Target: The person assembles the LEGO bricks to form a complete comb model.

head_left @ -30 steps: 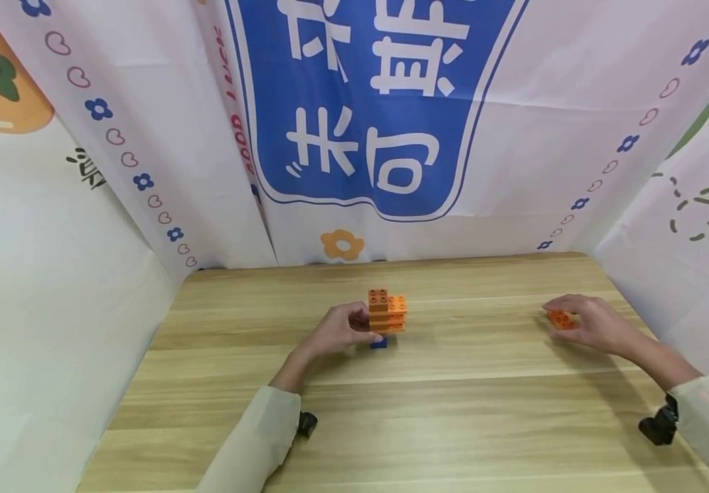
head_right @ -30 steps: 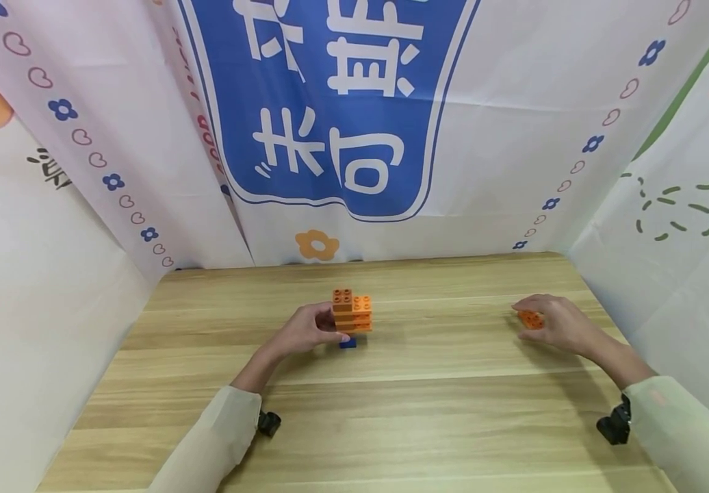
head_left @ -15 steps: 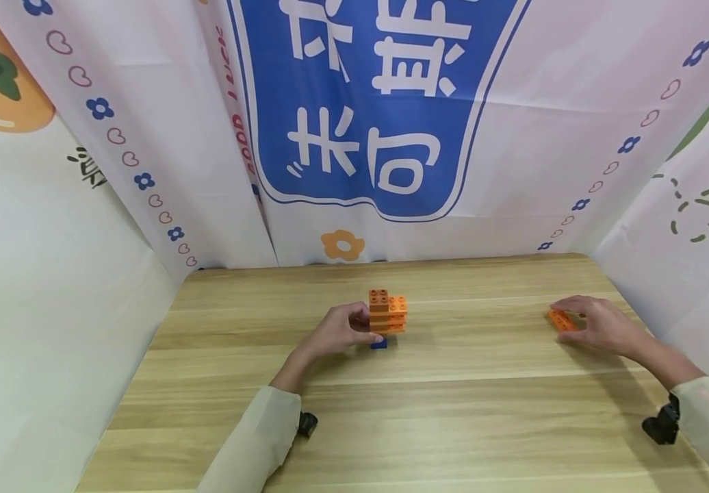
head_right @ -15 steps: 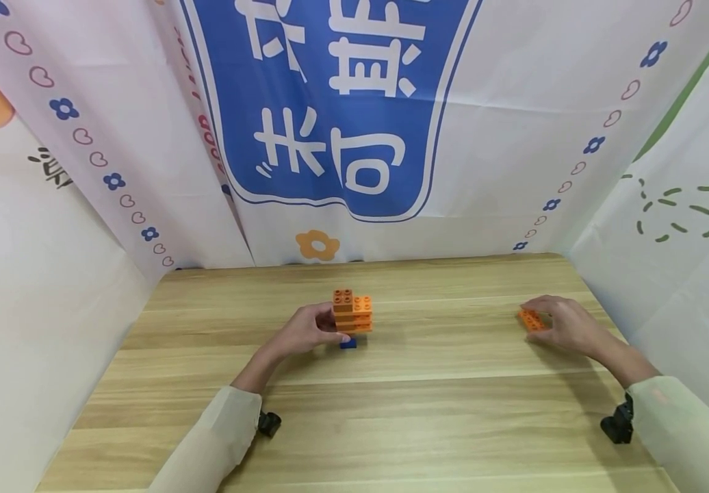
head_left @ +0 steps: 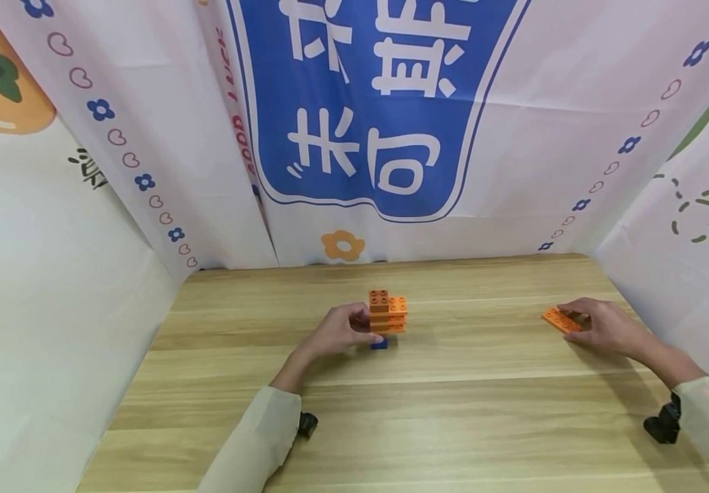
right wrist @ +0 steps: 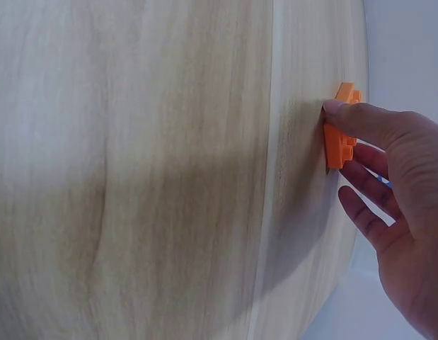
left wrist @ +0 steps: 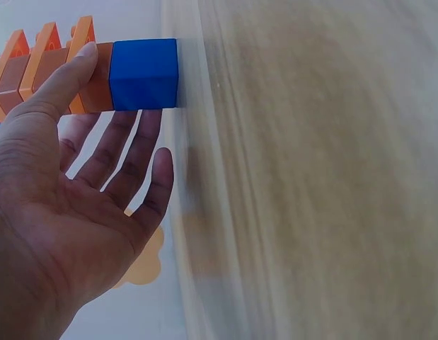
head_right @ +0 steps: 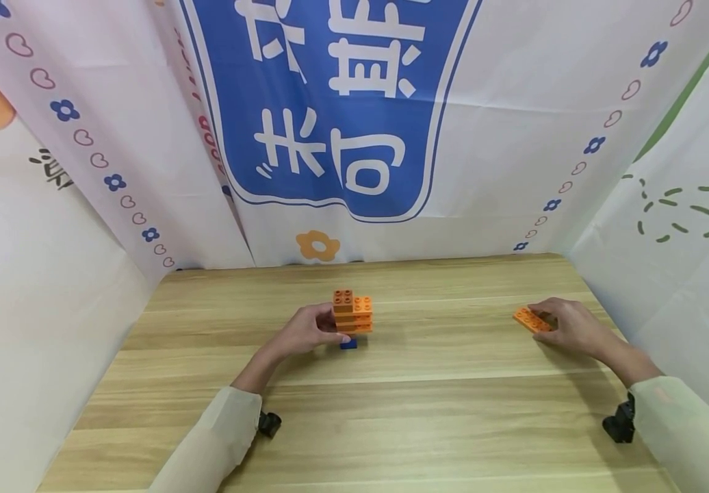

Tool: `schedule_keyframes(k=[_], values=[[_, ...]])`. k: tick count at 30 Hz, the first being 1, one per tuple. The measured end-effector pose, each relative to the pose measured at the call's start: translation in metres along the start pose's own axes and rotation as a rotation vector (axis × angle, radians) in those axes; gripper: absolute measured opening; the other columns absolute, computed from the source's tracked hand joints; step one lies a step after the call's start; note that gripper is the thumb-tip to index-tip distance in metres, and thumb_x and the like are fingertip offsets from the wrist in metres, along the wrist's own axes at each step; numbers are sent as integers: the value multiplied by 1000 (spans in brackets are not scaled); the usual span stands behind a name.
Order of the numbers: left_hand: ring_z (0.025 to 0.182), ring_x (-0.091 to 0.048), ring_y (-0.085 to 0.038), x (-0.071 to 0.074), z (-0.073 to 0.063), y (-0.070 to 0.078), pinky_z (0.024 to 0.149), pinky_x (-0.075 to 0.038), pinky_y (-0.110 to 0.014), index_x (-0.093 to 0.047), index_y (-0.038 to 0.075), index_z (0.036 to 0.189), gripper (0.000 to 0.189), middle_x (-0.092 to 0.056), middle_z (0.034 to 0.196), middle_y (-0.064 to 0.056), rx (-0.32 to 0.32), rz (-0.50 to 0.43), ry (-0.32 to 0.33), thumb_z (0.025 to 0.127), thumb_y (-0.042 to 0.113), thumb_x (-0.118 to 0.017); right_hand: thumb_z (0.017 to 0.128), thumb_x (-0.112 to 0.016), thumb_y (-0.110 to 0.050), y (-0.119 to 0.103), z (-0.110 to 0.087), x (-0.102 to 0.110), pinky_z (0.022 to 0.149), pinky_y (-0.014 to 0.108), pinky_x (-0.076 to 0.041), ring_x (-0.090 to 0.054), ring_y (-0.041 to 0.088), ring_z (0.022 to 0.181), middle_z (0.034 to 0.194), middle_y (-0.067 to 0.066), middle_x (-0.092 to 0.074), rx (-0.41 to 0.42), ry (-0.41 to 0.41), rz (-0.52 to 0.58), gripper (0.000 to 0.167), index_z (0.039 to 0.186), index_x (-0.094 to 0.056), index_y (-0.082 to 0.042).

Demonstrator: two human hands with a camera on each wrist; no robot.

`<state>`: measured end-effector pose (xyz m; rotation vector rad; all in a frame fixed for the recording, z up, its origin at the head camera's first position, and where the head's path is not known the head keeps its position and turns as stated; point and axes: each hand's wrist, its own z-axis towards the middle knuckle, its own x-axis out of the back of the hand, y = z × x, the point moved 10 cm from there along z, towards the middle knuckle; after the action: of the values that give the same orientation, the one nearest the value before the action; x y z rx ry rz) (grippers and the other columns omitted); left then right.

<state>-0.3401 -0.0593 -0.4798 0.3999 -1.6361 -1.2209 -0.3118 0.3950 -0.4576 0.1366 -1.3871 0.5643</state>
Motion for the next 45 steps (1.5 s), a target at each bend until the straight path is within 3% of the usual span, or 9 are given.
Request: schedule_keyframes(k=[11, 24, 30, 36, 45], values=[[93, -68, -15, 0, 0, -1, 84, -58, -28, -69, 10, 103, 27, -74, 106, -1, -7, 0, 2, 88, 18, -89, 78, -95, -17, 5, 8, -7, 70, 35, -57, -68, 19, 83, 101, 12, -76, -23, -17, -2, 50, 118, -75, 6], [92, -68, -13, -1, 0, -1, 83, -58, -28, -69, 9, 103, 26, -74, 105, -1, -15, -4, 1, 88, 17, -89, 76, -95, -10, -10, 11, -5, 68, 33, -55, -67, 17, 83, 99, 5, -75, 89, 35, -5, 41, 111, -78, 2], [92, -68, -14, -1, 0, -2, 83, -58, -27, -68, 10, 103, 26, -74, 105, -1, -14, -4, 4, 88, 17, -89, 77, -94, -10, -16, 16, -5, 66, 29, -56, -66, 15, 80, 100, 6, -74, 85, 23, 16, 41, 112, -78, 3], [92, -68, -14, -1, 1, -2, 83, -58, -28, -69, 10, 103, 26, -74, 105, -1, -7, -4, 6, 88, 16, -89, 77, -94, -8, -29, 24, 1, 68, 30, -57, -68, 18, 85, 102, 6, -75, 89, 21, 35, 40, 113, -78, 2], [91, -67, -16, -1, 0, -3, 81, -57, -27, -68, 10, 101, 26, -73, 103, -1, 17, -30, 13, 88, 17, -90, 76, -93, -2, -64, 32, 13, 63, 31, -56, -65, 11, 81, 102, 6, -75, 213, 90, 53, 40, 113, -79, 1]])
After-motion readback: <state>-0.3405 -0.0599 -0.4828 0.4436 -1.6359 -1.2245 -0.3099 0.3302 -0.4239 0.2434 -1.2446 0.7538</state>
